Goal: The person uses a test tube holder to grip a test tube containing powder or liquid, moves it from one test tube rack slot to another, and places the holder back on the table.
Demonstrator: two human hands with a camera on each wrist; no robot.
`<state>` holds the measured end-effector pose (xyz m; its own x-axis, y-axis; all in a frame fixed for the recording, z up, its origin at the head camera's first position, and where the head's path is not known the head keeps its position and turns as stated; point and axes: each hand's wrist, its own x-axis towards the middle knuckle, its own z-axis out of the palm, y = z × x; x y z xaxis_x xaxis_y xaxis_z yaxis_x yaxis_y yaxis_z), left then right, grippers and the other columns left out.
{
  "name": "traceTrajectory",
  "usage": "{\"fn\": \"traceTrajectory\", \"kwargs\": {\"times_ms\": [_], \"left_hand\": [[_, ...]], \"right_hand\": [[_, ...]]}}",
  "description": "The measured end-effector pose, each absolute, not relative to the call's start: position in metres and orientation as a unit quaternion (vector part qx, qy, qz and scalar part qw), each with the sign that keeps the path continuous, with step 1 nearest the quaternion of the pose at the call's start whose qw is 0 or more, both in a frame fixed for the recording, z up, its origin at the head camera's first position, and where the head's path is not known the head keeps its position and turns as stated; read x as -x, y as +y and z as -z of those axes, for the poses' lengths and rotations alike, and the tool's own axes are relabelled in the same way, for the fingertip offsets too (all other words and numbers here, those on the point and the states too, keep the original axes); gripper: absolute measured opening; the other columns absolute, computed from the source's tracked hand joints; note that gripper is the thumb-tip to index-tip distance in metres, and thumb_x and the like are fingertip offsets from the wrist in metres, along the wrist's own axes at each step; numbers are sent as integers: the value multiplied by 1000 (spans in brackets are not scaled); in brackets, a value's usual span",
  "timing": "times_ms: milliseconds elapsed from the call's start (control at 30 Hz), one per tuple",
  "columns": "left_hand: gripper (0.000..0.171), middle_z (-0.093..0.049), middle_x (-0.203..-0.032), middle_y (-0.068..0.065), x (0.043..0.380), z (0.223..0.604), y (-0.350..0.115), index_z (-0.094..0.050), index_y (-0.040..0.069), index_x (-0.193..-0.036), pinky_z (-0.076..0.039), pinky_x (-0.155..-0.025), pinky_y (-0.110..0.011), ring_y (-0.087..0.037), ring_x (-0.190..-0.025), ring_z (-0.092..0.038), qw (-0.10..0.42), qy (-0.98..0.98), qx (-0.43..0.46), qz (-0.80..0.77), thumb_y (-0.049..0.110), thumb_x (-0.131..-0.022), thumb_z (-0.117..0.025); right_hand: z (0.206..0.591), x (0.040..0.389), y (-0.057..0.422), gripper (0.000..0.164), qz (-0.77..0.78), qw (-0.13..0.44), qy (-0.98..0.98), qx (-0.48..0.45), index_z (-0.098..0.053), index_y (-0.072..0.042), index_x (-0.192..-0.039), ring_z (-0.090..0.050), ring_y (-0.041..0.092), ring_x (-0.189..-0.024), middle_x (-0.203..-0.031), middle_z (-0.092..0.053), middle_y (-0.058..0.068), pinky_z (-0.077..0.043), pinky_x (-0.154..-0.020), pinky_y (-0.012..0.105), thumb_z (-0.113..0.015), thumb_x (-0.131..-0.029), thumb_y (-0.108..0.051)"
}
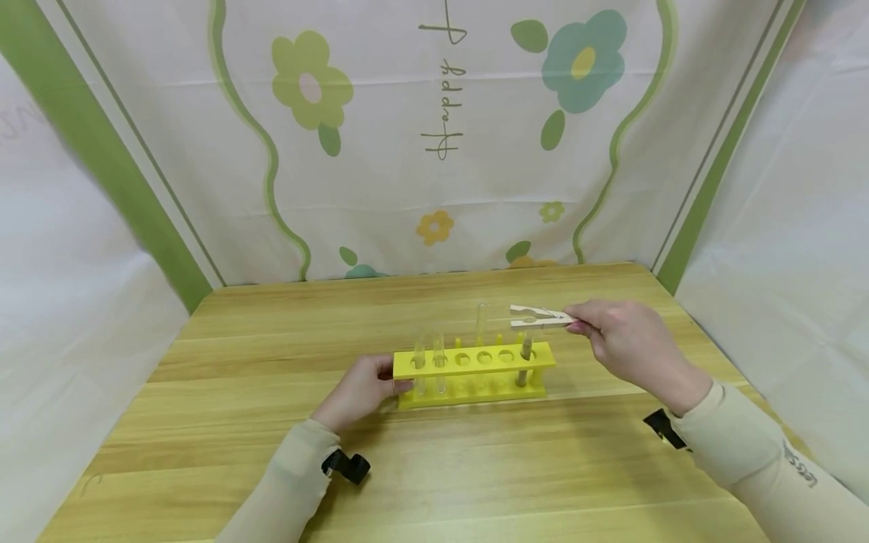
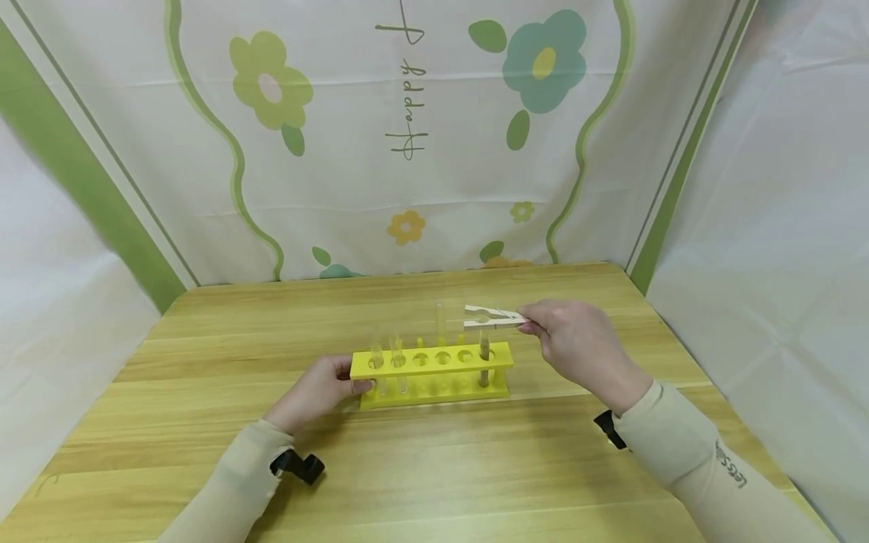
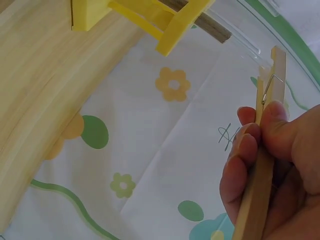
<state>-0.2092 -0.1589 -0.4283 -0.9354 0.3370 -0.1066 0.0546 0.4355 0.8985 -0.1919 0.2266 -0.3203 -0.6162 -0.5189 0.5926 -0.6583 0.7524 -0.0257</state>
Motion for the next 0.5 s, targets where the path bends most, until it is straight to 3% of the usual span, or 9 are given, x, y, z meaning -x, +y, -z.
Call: {"fn": "traceTrajectory", "kwargs": {"times_ms": [500], "left_hand": [[30, -70, -111, 2, 209, 429, -159, -69, 15, -122, -52, -85, -35, -15, -99, -64, 130, 838, -123, -516, 17, -92, -72]], "right_hand": [[328, 190, 230, 18, -115, 266, -903, -317, -77, -2, -97, -71, 29, -73, -88, -75, 12, -56, -60, 45, -80, -80, -5]]}}
